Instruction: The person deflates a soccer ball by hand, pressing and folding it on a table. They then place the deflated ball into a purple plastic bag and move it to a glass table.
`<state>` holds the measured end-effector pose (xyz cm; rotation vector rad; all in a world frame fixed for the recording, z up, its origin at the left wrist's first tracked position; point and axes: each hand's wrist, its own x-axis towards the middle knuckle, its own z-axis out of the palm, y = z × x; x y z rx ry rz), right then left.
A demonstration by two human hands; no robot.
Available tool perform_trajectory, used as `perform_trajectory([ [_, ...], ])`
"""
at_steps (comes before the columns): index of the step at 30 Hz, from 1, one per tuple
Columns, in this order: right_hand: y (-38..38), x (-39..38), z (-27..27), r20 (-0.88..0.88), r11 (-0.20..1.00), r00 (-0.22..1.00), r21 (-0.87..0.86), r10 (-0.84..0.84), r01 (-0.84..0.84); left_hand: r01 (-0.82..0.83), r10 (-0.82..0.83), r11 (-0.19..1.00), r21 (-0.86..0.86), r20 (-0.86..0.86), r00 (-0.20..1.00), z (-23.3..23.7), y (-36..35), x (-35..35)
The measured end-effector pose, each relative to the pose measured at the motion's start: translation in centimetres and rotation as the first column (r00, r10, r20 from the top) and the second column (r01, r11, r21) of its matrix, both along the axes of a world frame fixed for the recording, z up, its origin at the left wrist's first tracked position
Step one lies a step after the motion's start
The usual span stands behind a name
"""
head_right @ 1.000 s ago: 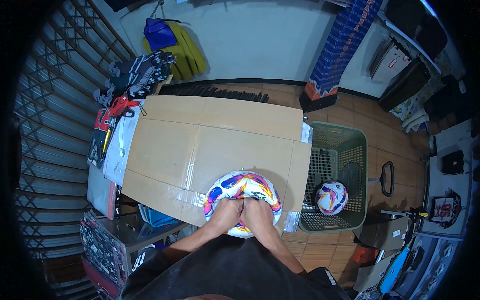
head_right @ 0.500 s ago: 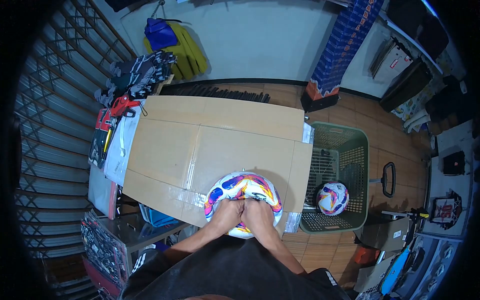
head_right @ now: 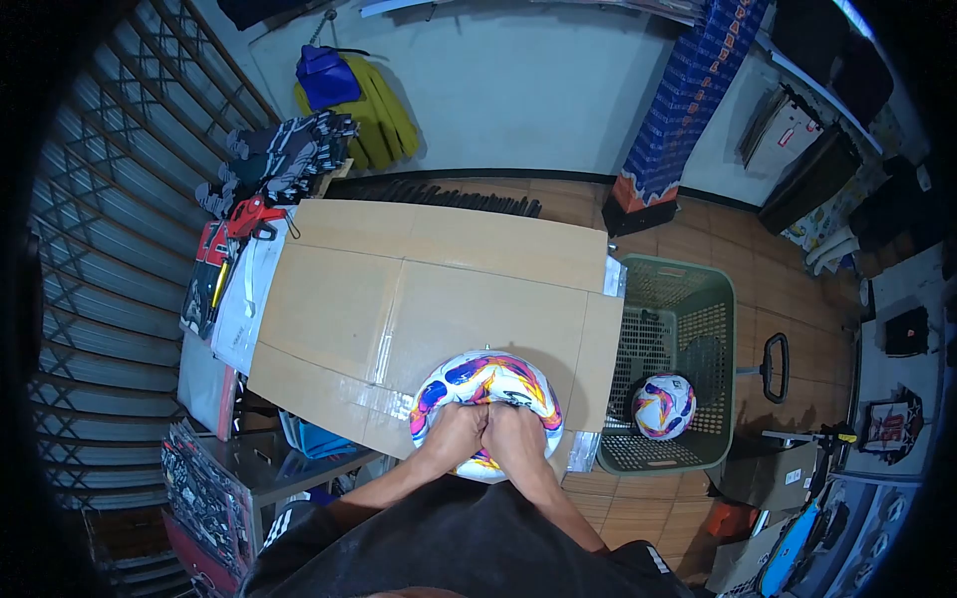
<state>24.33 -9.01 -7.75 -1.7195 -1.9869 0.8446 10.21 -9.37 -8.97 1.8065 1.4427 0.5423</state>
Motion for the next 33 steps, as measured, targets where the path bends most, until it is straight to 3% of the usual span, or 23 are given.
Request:
perform_trajectory([
  [21, -0.15, -0.23, -0.14, 0.008, 0.999, 1.0, 0.035, -0.028, 0.028, -0.024, 0.027, 0.997, 0.068, -0.036, 0.999, 0.02, -0.22, 0.19],
  [33, -0.53, -0.47, 0.27, 0.009, 0.996, 0.998, 0.067, -0.056, 0.055, -0.014, 0.01, 0.99, 0.137, 0.033, 0.999, -0.18, -0.58, 0.16],
])
